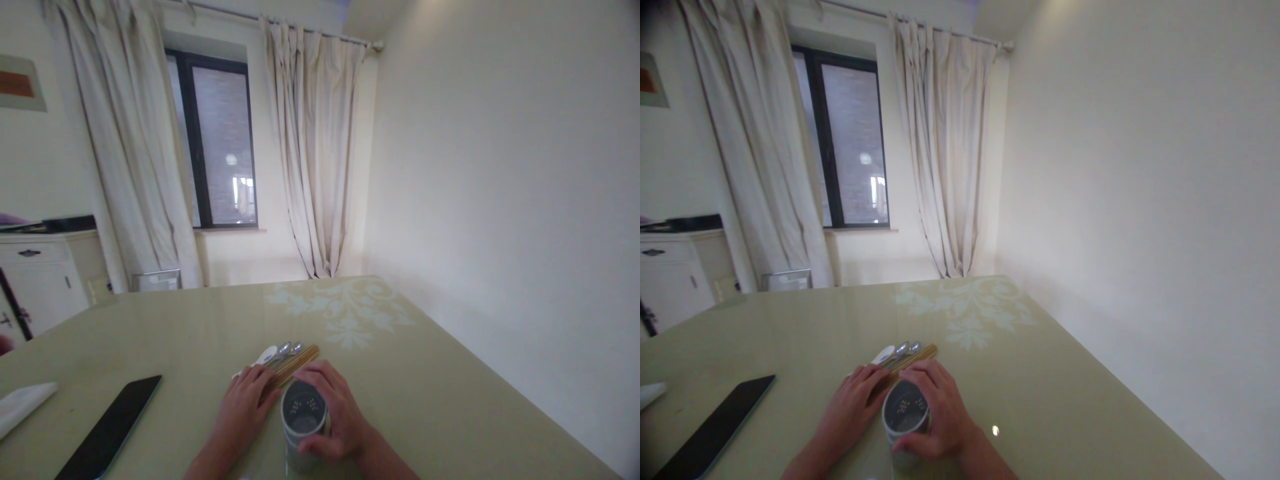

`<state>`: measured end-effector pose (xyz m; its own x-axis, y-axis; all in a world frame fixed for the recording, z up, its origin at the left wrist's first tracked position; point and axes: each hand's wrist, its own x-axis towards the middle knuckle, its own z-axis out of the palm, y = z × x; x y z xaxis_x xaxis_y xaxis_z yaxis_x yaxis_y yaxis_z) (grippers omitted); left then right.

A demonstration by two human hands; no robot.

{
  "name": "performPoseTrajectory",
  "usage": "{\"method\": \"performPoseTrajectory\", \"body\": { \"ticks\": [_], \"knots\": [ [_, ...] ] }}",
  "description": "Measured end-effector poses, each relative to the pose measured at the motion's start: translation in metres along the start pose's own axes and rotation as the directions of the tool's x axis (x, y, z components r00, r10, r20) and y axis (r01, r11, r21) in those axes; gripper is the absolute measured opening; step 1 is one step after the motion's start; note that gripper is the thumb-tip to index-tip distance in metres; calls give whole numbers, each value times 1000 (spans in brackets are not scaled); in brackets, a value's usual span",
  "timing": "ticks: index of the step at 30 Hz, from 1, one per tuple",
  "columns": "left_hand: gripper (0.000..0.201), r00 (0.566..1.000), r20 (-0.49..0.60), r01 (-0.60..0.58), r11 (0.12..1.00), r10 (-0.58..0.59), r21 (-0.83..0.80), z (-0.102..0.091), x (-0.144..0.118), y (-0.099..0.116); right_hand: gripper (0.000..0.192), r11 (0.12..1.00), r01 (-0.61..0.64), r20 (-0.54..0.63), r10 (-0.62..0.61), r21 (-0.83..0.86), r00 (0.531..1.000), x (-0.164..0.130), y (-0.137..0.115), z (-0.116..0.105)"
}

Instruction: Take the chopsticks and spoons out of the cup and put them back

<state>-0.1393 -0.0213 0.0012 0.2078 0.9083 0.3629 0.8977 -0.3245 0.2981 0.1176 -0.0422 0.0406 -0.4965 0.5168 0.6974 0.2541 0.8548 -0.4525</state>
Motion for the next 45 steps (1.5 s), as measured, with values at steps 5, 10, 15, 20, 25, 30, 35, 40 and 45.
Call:
{"method": "performPoseTrajectory", "body": {
  "ticks": [5, 10, 15, 20, 25, 30, 35, 40, 45],
  "knots": [
    [27, 1000, -2, 11, 1000, -11, 1, 5, 1, -6, 83, 999, -19, -17, 19, -32, 1000, 2, 1, 5],
    [29, 1000, 0, 30, 999, -30, 38, 6, 5, -6, 78, 991, -135, -58, 134, -17, 989, 6, 10, 8],
    [32, 998, -9, 55, 995, -54, 87, 10, 9, -3, 90, 943, -329, -150, 333, 53, 931, 4, 30, 16],
    [33, 994, 0, 106, 983, -107, 147, 10, 12, 3, 102, 869, -492, -241, 490, 58, 838, -1, 51, 26],
    [33, 991, 30, 122, 977, -129, 174, 6, 12, 7, 99, 832, -550, -263, 548, 76, 794, 0, 55, 29],
    [33, 992, 23, 120, 985, -123, 124, 7, 11, 7, 92, 837, -537, -262, 545, 106, 797, 0, 53, 26],
    [34, 994, -47, 100, 992, -97, 71, 16, 7, 9, 75, 841, -526, -332, 535, 125, 777, -4, 54, 19],
    [35, 992, -107, 64, 998, -66, -23, 23, 4, 14, 57, 839, -521, -372, 539, 158, 755, -7, 54, 12],
    [33, 990, -130, 48, 993, -62, -104, 25, 5, 18, 54, 819, -533, -375, 573, 213, 729, -7, 53, 9]
  ]
}}
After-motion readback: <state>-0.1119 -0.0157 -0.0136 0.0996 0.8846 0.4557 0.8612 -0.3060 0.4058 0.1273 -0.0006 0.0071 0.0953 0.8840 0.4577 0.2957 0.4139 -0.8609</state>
